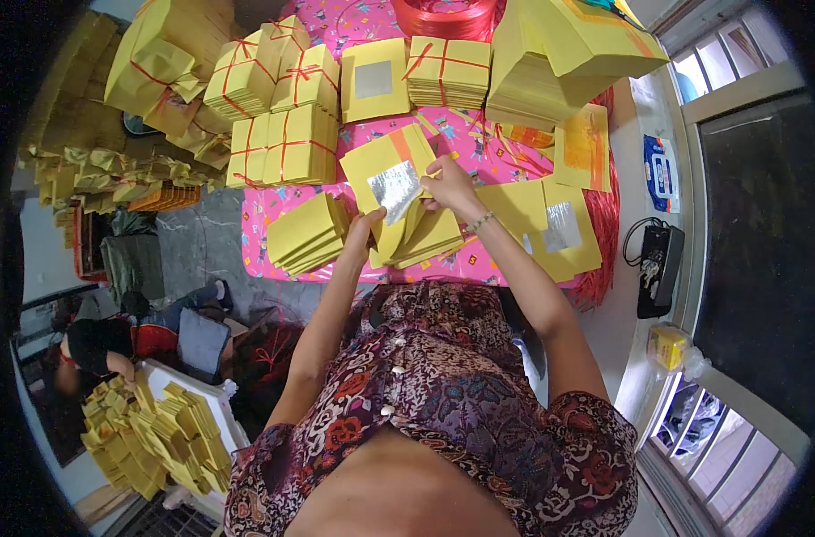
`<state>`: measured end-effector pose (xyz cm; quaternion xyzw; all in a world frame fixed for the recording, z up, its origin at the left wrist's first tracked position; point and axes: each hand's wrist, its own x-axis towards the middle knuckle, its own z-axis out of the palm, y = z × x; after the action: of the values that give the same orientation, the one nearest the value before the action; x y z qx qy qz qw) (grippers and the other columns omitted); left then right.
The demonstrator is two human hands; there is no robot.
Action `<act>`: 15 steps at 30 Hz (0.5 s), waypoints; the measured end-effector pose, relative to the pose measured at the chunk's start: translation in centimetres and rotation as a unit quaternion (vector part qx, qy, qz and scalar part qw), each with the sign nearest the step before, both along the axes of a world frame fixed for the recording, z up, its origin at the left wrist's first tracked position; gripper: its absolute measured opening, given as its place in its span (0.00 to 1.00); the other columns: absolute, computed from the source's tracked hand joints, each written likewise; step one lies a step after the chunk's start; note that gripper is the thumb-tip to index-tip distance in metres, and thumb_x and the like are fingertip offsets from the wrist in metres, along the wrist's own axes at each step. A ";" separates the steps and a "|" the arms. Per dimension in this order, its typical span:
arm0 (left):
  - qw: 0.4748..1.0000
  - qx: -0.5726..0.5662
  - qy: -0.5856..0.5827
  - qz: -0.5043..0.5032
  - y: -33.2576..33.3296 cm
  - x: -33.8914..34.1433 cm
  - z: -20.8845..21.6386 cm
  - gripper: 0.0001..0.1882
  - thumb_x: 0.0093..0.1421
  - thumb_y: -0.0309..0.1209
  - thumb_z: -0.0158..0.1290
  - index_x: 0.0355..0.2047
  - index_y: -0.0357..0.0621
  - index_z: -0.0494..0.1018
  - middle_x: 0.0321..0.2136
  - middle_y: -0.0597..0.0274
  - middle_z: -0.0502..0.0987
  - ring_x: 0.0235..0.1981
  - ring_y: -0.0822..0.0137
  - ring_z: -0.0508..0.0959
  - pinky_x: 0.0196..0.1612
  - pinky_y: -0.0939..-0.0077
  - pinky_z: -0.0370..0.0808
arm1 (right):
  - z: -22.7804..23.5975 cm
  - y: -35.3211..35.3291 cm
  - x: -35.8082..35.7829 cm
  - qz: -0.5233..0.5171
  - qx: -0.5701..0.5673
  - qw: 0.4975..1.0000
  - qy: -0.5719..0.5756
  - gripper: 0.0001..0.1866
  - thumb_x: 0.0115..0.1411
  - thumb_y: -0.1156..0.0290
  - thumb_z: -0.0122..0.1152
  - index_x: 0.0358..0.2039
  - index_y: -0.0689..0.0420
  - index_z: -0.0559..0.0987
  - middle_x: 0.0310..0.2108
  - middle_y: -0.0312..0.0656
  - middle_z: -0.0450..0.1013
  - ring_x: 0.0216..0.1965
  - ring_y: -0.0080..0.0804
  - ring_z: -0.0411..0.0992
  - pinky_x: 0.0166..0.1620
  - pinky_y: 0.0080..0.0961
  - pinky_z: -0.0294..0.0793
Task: Folding and stacking bundles of traditional joss paper on a workspace.
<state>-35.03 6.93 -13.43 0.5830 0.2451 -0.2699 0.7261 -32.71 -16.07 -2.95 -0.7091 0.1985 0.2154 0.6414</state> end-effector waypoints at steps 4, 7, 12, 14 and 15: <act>1.000 0.005 0.011 -0.001 0.2 0.2 -0.2 0.28 0.50 0.35 0.62 0.48 0.35 0.68 0.40 0.57 0.76 0.41 0.64 0.75 0.45 0.72 0.70 | 0.4 0.4 0.8 0.056 0.028 0.998 0.007 0.20 0.56 0.67 0.64 0.43 0.64 0.68 0.29 0.38 0.68 0.23 0.23 0.72 0.25 0.17 0.75; 1.000 0.006 0.015 -0.003 0.2 0.3 -0.4 0.27 0.51 0.35 0.62 0.48 0.35 0.68 0.40 0.57 0.76 0.41 0.64 0.75 0.44 0.72 0.71 | 0.5 0.1 -0.2 0.177 0.068 0.975 -0.113 0.24 0.52 0.63 0.69 0.43 0.63 0.70 0.30 0.38 0.67 0.26 0.24 0.74 0.28 0.23 0.76; 0.999 -0.013 0.029 -0.017 0.1 0.3 -0.1 0.25 0.52 0.34 0.60 0.47 0.35 0.70 0.39 0.57 0.77 0.39 0.64 0.77 0.42 0.72 0.72 | 2.9 -1.0 -1.7 0.313 -0.108 0.910 -0.249 0.21 0.48 0.67 0.72 0.39 0.58 0.72 0.32 0.38 0.64 0.28 0.23 0.71 0.33 0.22 0.74; 1.000 0.008 0.024 -0.004 -0.1 0.3 0.2 0.23 0.52 0.34 0.60 0.47 0.36 0.71 0.38 0.57 0.78 0.37 0.64 0.77 0.40 0.72 0.73 | 2.6 -1.1 -1.6 0.333 -0.126 0.903 -0.240 0.19 0.47 0.70 0.72 0.37 0.57 0.72 0.34 0.39 0.62 0.29 0.23 0.71 0.34 0.19 0.74; 1.000 0.009 0.024 -0.003 -0.1 0.2 0.3 0.23 0.52 0.34 0.60 0.47 0.36 0.71 0.38 0.57 0.78 0.37 0.64 0.77 0.40 0.72 0.73 | 2.3 -1.1 -1.5 0.329 -0.142 0.896 -0.262 0.18 0.47 0.69 0.72 0.34 0.57 0.72 0.33 0.39 0.63 0.28 0.24 0.70 0.32 0.21 0.72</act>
<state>-34.81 6.80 -13.14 0.5834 0.2628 -0.2839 0.7141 -34.18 -17.15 -0.68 -0.8480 -0.1930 0.1904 0.4555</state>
